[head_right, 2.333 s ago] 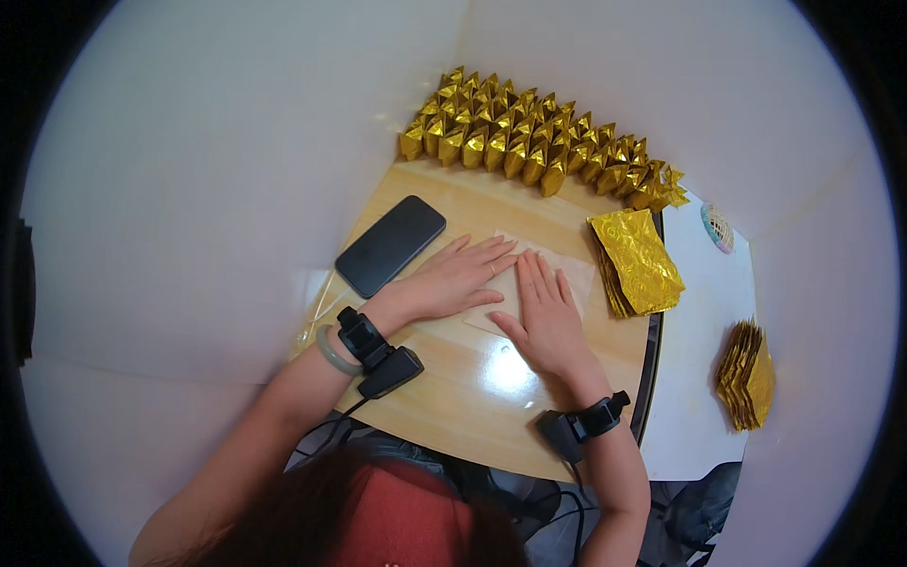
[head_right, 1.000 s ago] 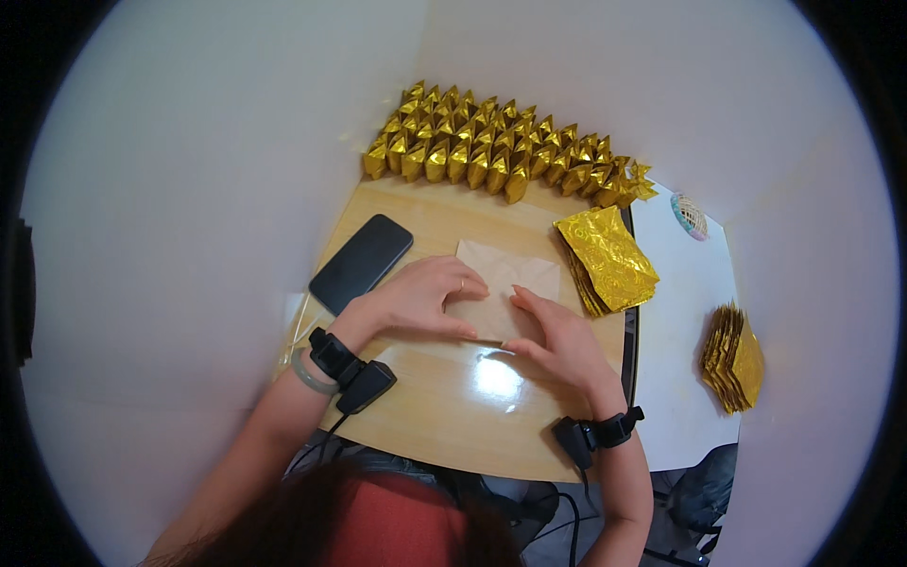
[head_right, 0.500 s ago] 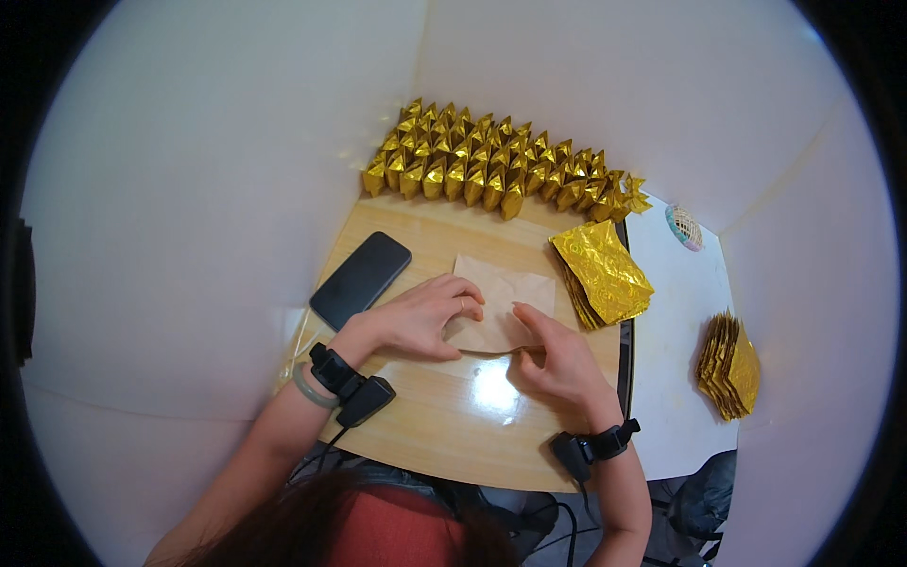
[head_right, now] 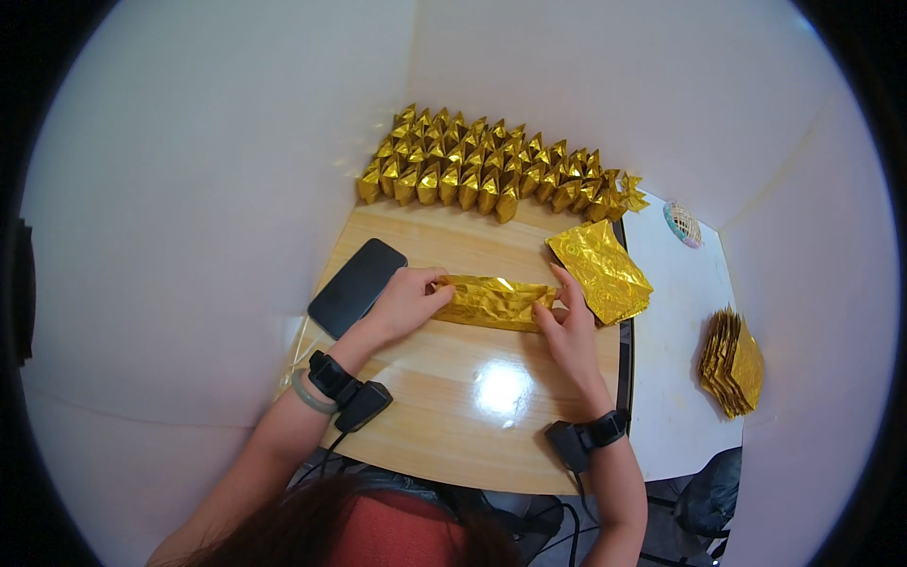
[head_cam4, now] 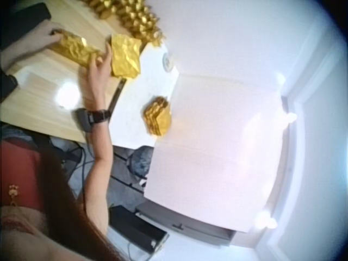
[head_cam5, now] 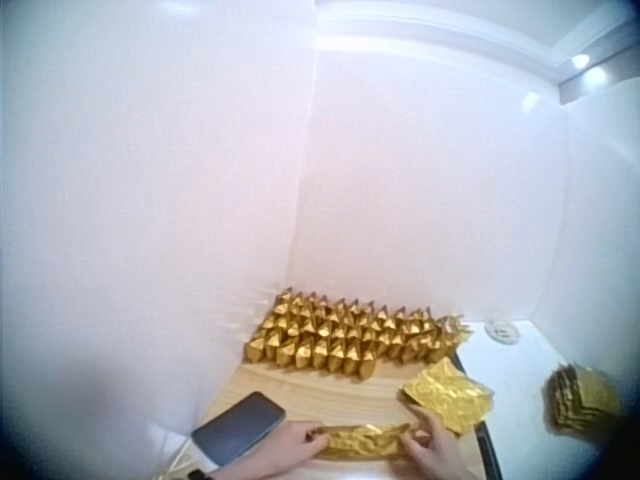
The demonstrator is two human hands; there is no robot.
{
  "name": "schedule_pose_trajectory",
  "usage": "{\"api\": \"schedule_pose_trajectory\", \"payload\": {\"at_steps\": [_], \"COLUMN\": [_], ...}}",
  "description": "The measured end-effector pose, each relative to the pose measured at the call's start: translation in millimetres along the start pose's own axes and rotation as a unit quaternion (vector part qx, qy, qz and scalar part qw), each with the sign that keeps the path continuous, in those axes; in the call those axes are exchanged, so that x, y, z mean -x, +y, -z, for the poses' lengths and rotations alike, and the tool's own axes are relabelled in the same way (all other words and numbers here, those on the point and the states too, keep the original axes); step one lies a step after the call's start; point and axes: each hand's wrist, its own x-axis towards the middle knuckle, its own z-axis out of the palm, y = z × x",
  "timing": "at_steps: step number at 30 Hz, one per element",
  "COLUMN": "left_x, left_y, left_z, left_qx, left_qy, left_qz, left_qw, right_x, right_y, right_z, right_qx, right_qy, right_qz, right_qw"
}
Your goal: Fold gold paper into decorative star shapes.
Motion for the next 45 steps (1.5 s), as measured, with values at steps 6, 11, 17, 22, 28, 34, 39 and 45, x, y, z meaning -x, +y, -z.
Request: {"api": "schedule_pose_trajectory", "payload": {"at_steps": [6, 11, 17, 22, 28, 34, 39, 45], "left_x": [0, 1, 0, 6, 5, 8, 10, 7], "left_y": [-2, -5, -22, -16, -14, -12, -11, 7], "left_z": [-2, -8, -18, -12, -10, -10, -10, -15], "left_qx": [-0.094, -0.102, -0.172, -0.215, -0.252, -0.266, -0.285, -0.327], "left_qy": [0.038, 0.099, -0.154, -0.153, -0.170, -0.168, -0.162, -0.129], "left_qz": [0.000, -0.166, -0.269, -0.183, -0.143, -0.141, -0.139, -0.186], "left_qw": [0.995, 0.976, 0.935, 0.947, 0.942, 0.938, 0.935, 0.917], "right_x": [-8, -8, -5, 4, 5, 3, 6, 12], "right_y": [4, 5, 5, -27, -35, -24, -9, -13], "right_z": [-14, -18, -21, -48, -68, -49, -26, -25], "right_qx": [0.019, 0.093, 0.287, 0.383, 0.317, 0.381, 0.421, 0.447], "right_qy": [-0.011, -0.001, 0.038, -0.068, -0.208, -0.233, -0.194, -0.181], "right_qz": [-0.008, -0.005, 0.160, 0.190, 0.174, 0.145, 0.103, 0.088], "right_qw": [1.000, 0.996, 0.944, 0.901, 0.909, 0.883, 0.880, 0.872]}}
